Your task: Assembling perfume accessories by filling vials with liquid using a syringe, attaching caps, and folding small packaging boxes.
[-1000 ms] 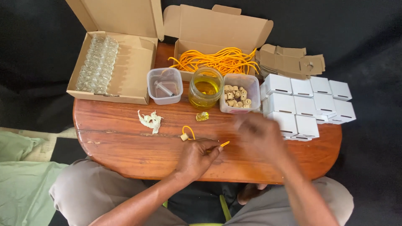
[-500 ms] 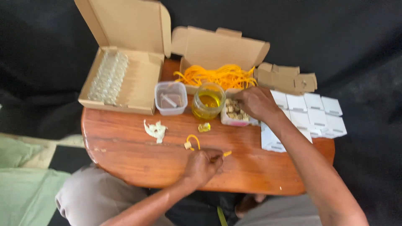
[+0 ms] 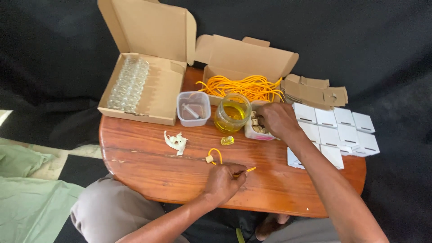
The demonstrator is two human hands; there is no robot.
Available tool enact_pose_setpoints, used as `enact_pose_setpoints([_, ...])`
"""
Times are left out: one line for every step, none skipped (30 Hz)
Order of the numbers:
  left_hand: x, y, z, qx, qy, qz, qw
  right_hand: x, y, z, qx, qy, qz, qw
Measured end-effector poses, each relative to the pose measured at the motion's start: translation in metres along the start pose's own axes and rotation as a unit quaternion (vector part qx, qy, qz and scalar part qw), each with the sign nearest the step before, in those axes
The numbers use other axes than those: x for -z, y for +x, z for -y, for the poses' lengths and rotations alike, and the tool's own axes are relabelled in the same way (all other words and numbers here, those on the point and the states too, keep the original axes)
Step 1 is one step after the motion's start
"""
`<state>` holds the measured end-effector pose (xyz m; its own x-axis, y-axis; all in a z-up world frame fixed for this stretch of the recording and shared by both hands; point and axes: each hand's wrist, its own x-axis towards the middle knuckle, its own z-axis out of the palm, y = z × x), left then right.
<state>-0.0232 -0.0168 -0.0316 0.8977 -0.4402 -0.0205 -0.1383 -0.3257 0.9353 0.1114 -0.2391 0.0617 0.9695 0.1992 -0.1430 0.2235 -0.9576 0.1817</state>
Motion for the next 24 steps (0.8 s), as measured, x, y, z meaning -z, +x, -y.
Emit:
enact_pose_setpoints([0.002,-0.001,-0.002,0.0,0.001,-0.003,1.0,0.003,0.0,0.002,0.002,0.0,-0.002,1.0])
enact_pose_setpoints([0.004,-0.001,-0.005,0.002,-0.004,0.001,1.0,0.005,0.001,0.003,-0.001,0.002,0.01,1.0])
enact_pose_setpoints([0.005,-0.001,-0.007,0.003,-0.009,0.005,1.0,0.008,0.001,0.004,-0.005,0.004,0.022,1.0])
enact_pose_setpoints([0.007,-0.002,-0.009,0.002,-0.008,0.002,1.0,0.004,0.002,0.003,-0.003,0.003,0.019,1.0])
enact_pose_setpoints([0.009,-0.002,-0.011,-0.008,0.004,0.007,1.0,0.001,0.003,0.001,0.01,-0.006,0.021,1.0])
enact_pose_setpoints([0.011,-0.003,-0.014,-0.018,0.016,0.012,1.0,-0.002,0.004,0.0,0.023,-0.016,0.023,0.999])
enact_pose_setpoints([0.01,-0.003,-0.013,-0.019,0.016,0.008,1.0,-0.001,0.004,0.0,0.025,-0.017,0.021,0.999])
enact_pose_setpoints([0.009,-0.003,-0.012,-0.013,0.02,0.012,1.0,0.001,0.004,0.0,0.047,0.002,0.016,0.999])
enact_pose_setpoints([0.009,-0.002,-0.01,-0.008,0.024,0.017,1.0,0.002,0.004,0.0,0.067,0.021,0.011,0.997])
enact_pose_setpoints([0.009,-0.001,-0.01,-0.009,0.024,0.014,1.0,0.003,0.005,-0.001,0.068,0.019,0.009,0.997])
enact_pose_setpoints([0.008,-0.002,-0.011,-0.014,0.018,0.009,1.0,0.003,0.004,0.0,0.085,0.028,0.007,0.996])
enact_pose_setpoints([0.008,-0.003,-0.011,-0.019,0.012,0.005,1.0,0.003,0.004,0.0,0.102,0.037,0.006,0.994])
enact_pose_setpoints([0.008,-0.003,-0.01,-0.019,0.012,0.003,1.0,0.004,0.003,0.0,0.104,0.036,0.004,0.994])
enact_pose_setpoints([0.008,-0.004,-0.01,-0.006,0.011,0.008,1.0,0.006,0.002,0.001,0.107,0.037,0.0,0.994])
enact_pose_setpoints([0.007,-0.005,-0.01,0.006,0.01,0.013,1.0,0.008,0.001,0.001,0.111,0.037,-0.004,0.993])
enact_pose_setpoints([0.008,-0.005,-0.013,0.005,0.011,0.011,1.0,0.022,-0.004,0.003,0.112,0.036,-0.006,0.993])
enact_pose_setpoints([0.01,-0.006,-0.015,-0.015,0.004,0.004,1.0,0.034,-0.01,0.006,0.089,0.057,-0.001,0.994])
enact_pose_setpoints([0.012,-0.006,-0.016,-0.034,-0.003,-0.003,0.999,0.046,-0.015,0.009,0.067,0.078,0.004,0.995])
enact_pose_setpoints([0.011,-0.005,-0.014,-0.034,-0.001,-0.003,0.999,0.05,-0.023,0.005,0.067,0.08,0.003,0.995])
enact_pose_setpoints([0.011,-0.004,-0.012,-0.015,-0.003,0.0,1.0,0.052,-0.031,0.0,0.077,0.128,-0.088,0.985])
enact_pose_setpoints([0.008,-0.006,-0.009,0.007,-0.008,0.005,1.0,0.052,-0.041,-0.003,0.085,0.176,-0.174,0.965])
enact_pose_setpoints([0.008,-0.007,-0.01,0.01,-0.007,0.007,1.0,0.057,-0.058,0.006,0.084,0.178,-0.172,0.965])
enact_pose_setpoints([0.008,-0.006,-0.012,0.0,-0.015,-0.001,1.0,0.065,-0.073,0.014,0.039,0.243,-0.175,0.953])
enact_pose_setpoints([0.008,-0.006,-0.014,-0.01,-0.022,-0.01,1.0,0.072,-0.088,0.022,-0.007,0.305,-0.176,0.936])
